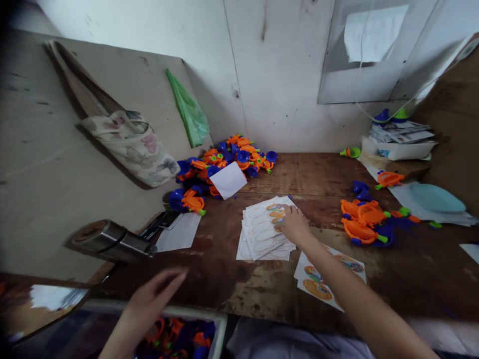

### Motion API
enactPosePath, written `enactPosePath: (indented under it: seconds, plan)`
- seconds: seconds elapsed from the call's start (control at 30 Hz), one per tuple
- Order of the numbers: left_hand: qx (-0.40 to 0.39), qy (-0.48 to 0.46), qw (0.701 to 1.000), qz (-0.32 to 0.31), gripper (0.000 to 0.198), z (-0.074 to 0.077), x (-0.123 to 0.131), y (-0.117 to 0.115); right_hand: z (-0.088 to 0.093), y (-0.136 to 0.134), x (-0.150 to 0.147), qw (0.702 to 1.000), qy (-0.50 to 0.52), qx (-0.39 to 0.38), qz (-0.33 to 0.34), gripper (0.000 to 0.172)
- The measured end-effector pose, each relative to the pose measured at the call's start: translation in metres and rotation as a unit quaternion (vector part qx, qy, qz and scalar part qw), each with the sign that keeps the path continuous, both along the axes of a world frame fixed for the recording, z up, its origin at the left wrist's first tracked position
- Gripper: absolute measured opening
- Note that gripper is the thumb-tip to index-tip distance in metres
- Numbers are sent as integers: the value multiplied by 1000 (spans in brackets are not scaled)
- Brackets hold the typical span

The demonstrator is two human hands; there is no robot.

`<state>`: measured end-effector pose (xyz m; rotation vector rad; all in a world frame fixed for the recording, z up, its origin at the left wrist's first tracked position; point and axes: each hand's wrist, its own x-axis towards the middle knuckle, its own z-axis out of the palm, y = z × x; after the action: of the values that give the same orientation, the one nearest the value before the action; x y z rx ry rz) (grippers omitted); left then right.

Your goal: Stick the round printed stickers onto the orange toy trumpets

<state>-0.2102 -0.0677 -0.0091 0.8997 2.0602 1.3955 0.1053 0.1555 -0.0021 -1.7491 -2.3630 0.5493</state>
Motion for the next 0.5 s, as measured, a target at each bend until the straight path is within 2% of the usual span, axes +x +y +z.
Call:
enactPosePath:
  seconds: [0.1, 0.17, 0.23, 0.27, 0.3, 0.37, 0.43, 0.5]
  plan:
    - [37, 37, 998, 30, 29, 5, -3, 114, -11, 9, 3, 999, -41, 2, -26, 82]
    - [54, 58, 995, 58, 30, 9, -10, 188, -18, 8, -1, 998, -60, 2, -32, 83]
    - [65, 80, 992, 76, 35, 14, -19, 248, -24, 7, -5, 997, -73, 5, -36, 82]
    - [70, 89, 990, 81, 37, 16, -22, 271, -26, 6, -6, 996, -79, 7, -38, 80]
    - [74, 96, 989, 83, 38, 17, -24, 289, -28, 6, -7, 996, -84, 11, -40, 79]
    - [79, 101, 988, 82, 39, 17, -25, 310, -31, 4, -7, 995, -92, 22, -42, 78]
    - [85, 96, 989, 76, 38, 12, -23, 316, -34, 2, -7, 994, -100, 35, -41, 77]
    - [94, 82, 990, 70, 34, 3, -20, 312, -36, -2, -7, 992, -108, 47, -33, 73]
